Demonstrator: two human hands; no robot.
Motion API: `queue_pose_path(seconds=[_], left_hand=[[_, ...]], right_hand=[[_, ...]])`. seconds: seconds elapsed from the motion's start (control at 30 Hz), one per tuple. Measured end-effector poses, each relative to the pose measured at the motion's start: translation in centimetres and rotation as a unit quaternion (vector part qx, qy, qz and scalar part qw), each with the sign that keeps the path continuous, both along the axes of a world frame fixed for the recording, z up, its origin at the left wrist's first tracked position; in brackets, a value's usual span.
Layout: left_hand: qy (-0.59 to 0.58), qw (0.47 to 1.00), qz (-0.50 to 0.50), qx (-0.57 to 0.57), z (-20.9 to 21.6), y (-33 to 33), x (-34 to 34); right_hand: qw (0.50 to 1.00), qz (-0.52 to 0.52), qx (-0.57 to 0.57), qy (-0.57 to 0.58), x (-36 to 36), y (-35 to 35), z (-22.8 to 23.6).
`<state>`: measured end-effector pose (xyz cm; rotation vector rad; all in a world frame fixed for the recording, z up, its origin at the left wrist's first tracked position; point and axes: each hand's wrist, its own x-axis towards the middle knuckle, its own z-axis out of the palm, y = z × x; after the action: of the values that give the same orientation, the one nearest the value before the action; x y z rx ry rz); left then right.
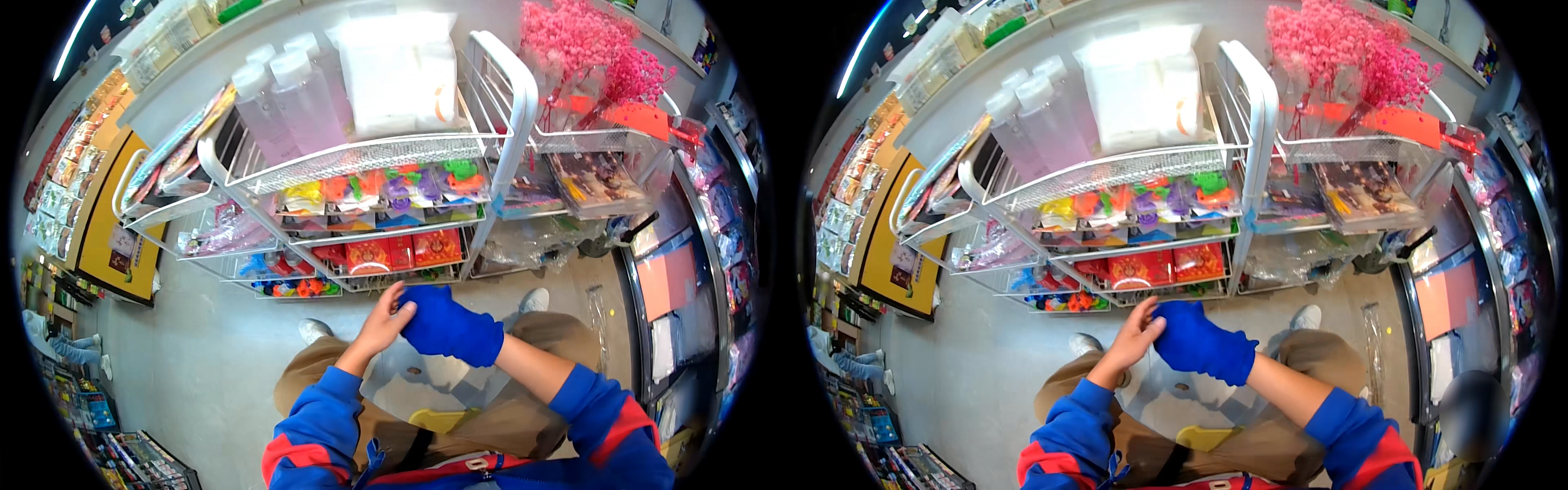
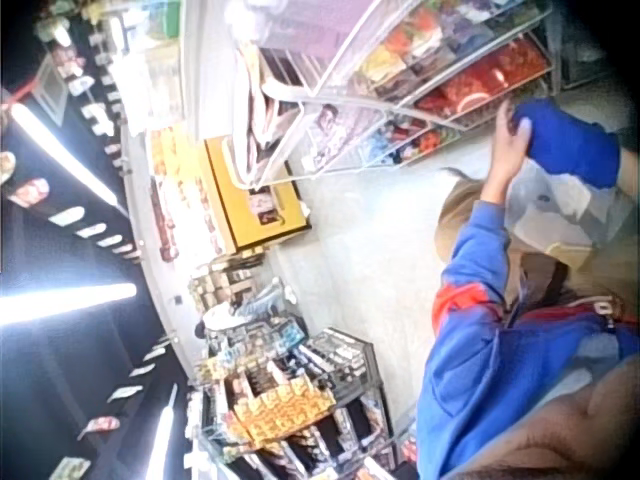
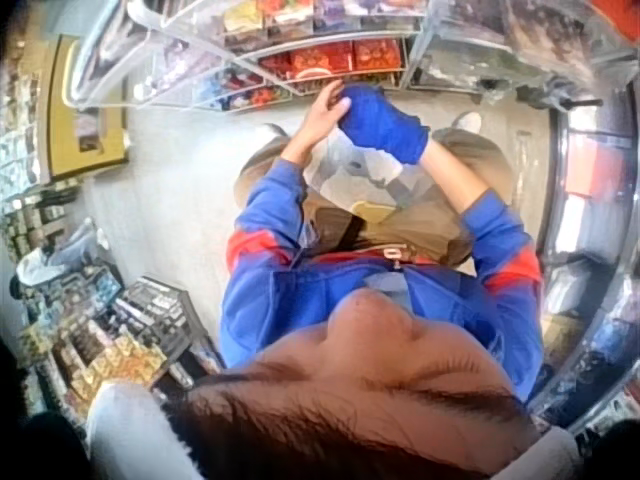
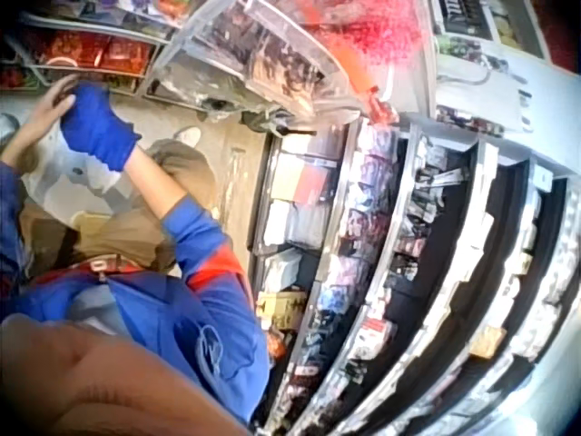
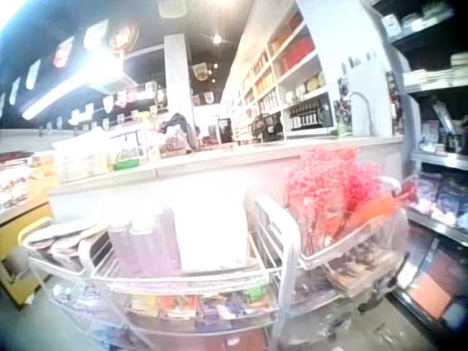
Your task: The person wipes a metal wire shelving unit with a blue cloth, cleaning the surfaces and edges. They then pick up and wipe various small items, including colorful plastic toys and packaged goods, before placing them back on the shelves.
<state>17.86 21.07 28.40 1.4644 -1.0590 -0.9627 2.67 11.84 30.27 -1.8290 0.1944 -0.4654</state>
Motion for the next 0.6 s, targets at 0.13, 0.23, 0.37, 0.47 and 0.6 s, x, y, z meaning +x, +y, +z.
queue_pose_path(seconds=[0.13, 0.23, 0.37, 0.47, 0.6], left_hand=[[-0.257, 0.962, -0.081, -0.042, 1.0, 0.3, -2.5], [-0.327, 0.923, -0.201, 0.006, 0.4, 0.6, -1.0], [-0.199, 0.944, -0.232, 0.122, -1.4, 2.1, -0.9], [-0.088, 0.967, -0.211, 0.111, -4.2, 3.5, -0.3], [-0.185, 0.931, -0.254, 0.186, -1.3, 2.7, -1.1]], right_hand=[[0.976, 0.056, 0.198, 0.065, -2.3, -0.1, -6.2], [0.93, -0.015, 0.36, 0.066, -3.3, 1.9, -4.8], [0.951, 0.11, -0.098, 0.272, -1.2, 2.1, -1.1], [0.975, 0.049, 0.067, 0.205, -2.6, 1.9, -1.9], [0.978, 0.035, 0.051, 0.198, -3.7, 2.4, -4.4]])
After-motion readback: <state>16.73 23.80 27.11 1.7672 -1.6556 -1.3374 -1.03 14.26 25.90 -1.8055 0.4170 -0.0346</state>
